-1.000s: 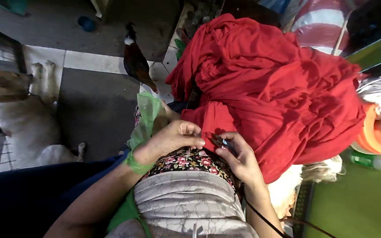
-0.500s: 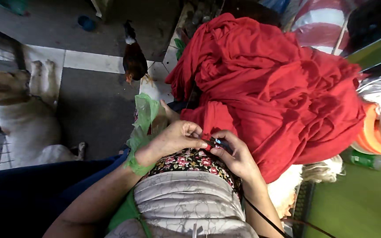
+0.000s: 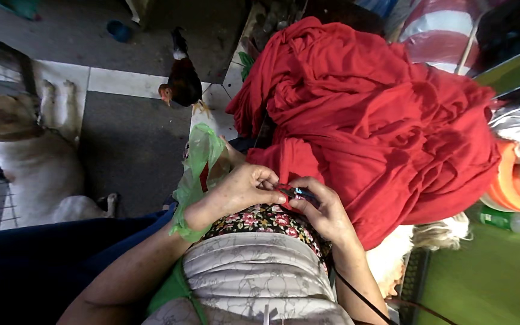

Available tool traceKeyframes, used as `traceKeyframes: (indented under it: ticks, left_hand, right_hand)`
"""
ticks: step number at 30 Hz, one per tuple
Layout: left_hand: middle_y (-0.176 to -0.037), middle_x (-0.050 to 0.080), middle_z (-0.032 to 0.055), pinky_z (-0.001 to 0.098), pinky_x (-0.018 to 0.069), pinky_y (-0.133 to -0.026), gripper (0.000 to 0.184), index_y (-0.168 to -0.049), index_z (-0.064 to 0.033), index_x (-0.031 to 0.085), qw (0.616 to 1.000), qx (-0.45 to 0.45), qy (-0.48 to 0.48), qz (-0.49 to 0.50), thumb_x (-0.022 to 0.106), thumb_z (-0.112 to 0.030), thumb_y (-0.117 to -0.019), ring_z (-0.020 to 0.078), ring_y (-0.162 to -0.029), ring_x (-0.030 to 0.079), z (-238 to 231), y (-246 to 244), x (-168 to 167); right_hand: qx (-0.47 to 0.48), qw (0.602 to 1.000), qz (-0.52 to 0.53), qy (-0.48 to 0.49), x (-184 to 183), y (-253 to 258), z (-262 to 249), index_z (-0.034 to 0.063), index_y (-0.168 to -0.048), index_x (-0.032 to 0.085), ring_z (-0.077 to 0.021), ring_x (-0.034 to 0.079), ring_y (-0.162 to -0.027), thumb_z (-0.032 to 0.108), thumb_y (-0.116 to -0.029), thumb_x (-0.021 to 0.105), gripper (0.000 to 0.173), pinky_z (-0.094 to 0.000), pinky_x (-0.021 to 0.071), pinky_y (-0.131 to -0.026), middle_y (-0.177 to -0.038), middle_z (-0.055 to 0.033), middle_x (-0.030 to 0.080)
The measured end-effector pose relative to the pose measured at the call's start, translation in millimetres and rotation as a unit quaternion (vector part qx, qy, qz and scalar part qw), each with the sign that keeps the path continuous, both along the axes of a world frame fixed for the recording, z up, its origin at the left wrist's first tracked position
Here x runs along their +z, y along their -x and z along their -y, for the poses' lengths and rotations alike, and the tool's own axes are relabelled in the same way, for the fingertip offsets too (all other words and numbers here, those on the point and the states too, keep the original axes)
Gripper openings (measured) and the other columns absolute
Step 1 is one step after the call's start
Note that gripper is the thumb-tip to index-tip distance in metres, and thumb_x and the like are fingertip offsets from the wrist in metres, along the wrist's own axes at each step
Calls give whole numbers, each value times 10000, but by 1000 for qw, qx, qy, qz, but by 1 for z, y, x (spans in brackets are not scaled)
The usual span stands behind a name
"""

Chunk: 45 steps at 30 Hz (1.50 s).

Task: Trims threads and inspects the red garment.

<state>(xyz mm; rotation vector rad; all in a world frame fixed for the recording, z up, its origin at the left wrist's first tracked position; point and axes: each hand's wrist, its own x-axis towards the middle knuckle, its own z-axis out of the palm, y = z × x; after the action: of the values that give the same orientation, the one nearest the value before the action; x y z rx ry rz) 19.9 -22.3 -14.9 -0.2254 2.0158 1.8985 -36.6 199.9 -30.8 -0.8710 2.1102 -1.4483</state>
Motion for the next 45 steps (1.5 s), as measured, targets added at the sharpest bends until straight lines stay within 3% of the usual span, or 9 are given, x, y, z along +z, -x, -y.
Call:
traceKeyframes:
  ticks: [11, 17, 29, 34, 37, 45]
  left_hand:
    - [-786, 685, -30, 152, 538, -660, 159, -957, -34, 709, 1000, -17, 8, -8, 807, -99, -849, -8, -701, 638, 0, 3, -3]
    - [-782, 675, -22, 154, 528, -647, 187, -956, -31, 710, 998, -21, 51, -7, 825, -122, -842, -7, -682, 622, -1, 3, -1]
    - [-785, 682, 4, 204, 540, -686, 190, -906, -53, 715, 987, -23, 147, -54, 836, -182, -837, 30, -724, 642, -5, 1, -2]
    - [-797, 674, 18, 220, 535, -687, 209, -925, -43, 707, 987, -30, 147, -53, 830, -191, -844, 44, -724, 632, -4, 1, -1]
    - [-792, 674, 10, 206, 540, -681, 208, -922, -47, 706, 988, -29, 143, -51, 836, -187, -840, 34, -720, 636, -4, 1, -1]
    - [-766, 667, -3, 190, 532, -666, 207, -879, -53, 689, 989, -23, 141, -44, 849, -171, -825, 18, -698, 628, -6, 3, -1]
  right_hand:
    - [-54, 991, 104, 60, -15, -9, 0, 10, -1053, 672, 16, 658, -838, 14, -941, 593, 138, -191, 570, -799, -924, 41, 702]
    - [-13, 998, 59, 15, -9, -7, -2, -26, -1133, 654, 19, 647, -947, 72, -940, 625, 219, -177, 545, -870, -1022, -24, 698]
    - [-36, 999, 20, 8, -14, -12, 1, -19, -1062, 691, 12, 664, -881, 53, -950, 607, 158, -177, 554, -828, -959, -45, 722]
    - [-40, 997, 53, 24, -16, -12, 1, -26, -1056, 682, 25, 663, -868, 43, -949, 596, 154, -170, 559, -814, -947, -21, 720]
    - [-17, 997, 76, 13, -14, -9, -2, -19, -1114, 654, 25, 649, -891, 76, -955, 600, 193, -174, 548, -823, -981, -14, 702]
    - [-21, 1000, 13, 3, -14, -10, -1, -33, -1115, 665, 3, 651, -888, 80, -947, 623, 207, -184, 546, -827, -970, -52, 705]
